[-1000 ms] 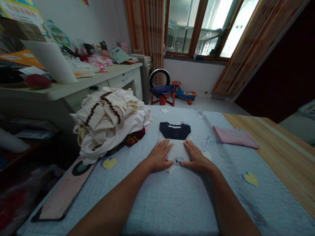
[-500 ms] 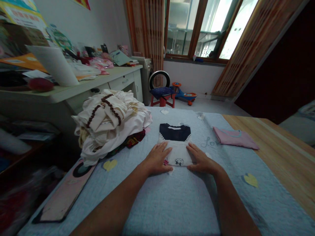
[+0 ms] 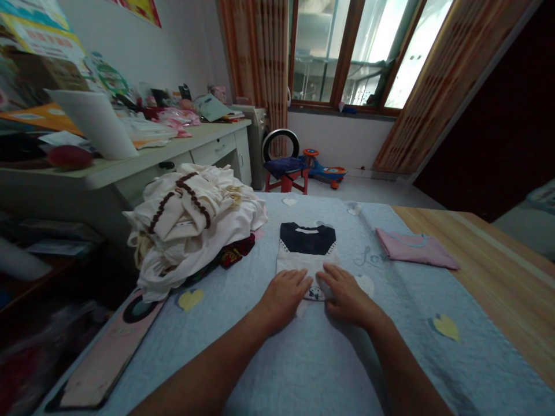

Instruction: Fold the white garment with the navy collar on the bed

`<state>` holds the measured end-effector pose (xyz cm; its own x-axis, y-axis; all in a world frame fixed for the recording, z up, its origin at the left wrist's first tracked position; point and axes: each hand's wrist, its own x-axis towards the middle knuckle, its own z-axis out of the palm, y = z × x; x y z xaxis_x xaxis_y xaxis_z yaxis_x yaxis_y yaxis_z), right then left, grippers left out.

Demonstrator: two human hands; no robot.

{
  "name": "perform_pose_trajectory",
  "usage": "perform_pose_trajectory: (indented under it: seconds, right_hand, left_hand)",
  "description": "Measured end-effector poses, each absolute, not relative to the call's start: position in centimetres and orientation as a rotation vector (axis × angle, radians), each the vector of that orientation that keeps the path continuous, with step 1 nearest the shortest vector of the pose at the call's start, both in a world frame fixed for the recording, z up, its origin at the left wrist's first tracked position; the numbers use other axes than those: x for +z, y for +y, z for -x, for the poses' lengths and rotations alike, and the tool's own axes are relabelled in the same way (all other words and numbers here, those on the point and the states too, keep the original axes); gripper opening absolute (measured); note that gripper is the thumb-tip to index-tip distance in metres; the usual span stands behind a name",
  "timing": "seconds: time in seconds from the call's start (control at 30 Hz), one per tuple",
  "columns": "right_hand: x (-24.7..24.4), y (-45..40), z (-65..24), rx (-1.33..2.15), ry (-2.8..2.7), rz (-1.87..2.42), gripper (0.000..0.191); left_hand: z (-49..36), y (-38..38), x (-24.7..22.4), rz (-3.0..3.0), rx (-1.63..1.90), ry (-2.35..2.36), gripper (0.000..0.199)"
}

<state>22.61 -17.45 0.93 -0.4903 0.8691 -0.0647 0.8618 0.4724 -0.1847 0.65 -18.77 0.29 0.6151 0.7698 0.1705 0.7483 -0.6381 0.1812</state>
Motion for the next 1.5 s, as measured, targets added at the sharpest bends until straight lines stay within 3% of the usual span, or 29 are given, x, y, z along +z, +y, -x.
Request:
perform_pose_trajectory:
  seconds: [0.27, 0.43, 0.63, 0.8, 0.9, 1.03, 1.13, 1.4, 1.5]
  right_hand:
    - [0.4, -17.9, -21.2, 0.109, -2.653, 1.687, 0.066]
    - [0.5, -18.0, -20.8, 0.139, -2.591, 1.639, 0.064]
    - [0.5, -17.9, -19.5, 0.199, -2.519, 1.507, 0.052]
    - [0.3, -16.9, -21.2, 0.198, -2.465, 1.6, 0.063]
    - [0.3, -16.1, -23.1, 0.209, -2.419, 1.591, 0.059]
    - [0.0, -15.1, -25.0, 0.306, -2.321, 1.503, 0.042]
    - [-0.3, -14.8, -25.7, 0.39, -2.202, 1.47, 0.043]
    - [0.1, -14.3, -26.1, 0.687, -1.908, 1.395, 0.03]
    - [-0.5, -14.0, -26.3, 0.726, -1.849, 1.396, 0.027]
  left_hand:
    - [-1.2, -18.9, 1.4, -2.714, 0.284, 1.42, 0.022]
    - [-0.9, -18.7, 1.7, -2.684, 0.358, 1.448, 0.015]
    - [0.0, -18.0, 0.9, -2.64, 0.56, 1.45, 0.021]
    - [0.9, -17.3, 0.2, -2.584, 0.789, 1.29, 0.028]
    - [1.3, -17.0, 0.0, -2.543, 0.887, 1.232, 0.028]
    - [1.7, -16.8, 0.0, -2.519, 0.846, 1.218, 0.035]
    - [2.2, -16.5, 0.2, -2.512, 0.759, 1.227, 0.041]
    - [4.1, -15.0, -0.4, -2.378, 0.817, 1.349, 0.029]
    - [4.6, -14.4, -1.1, -2.309, 0.885, 1.346, 0.034]
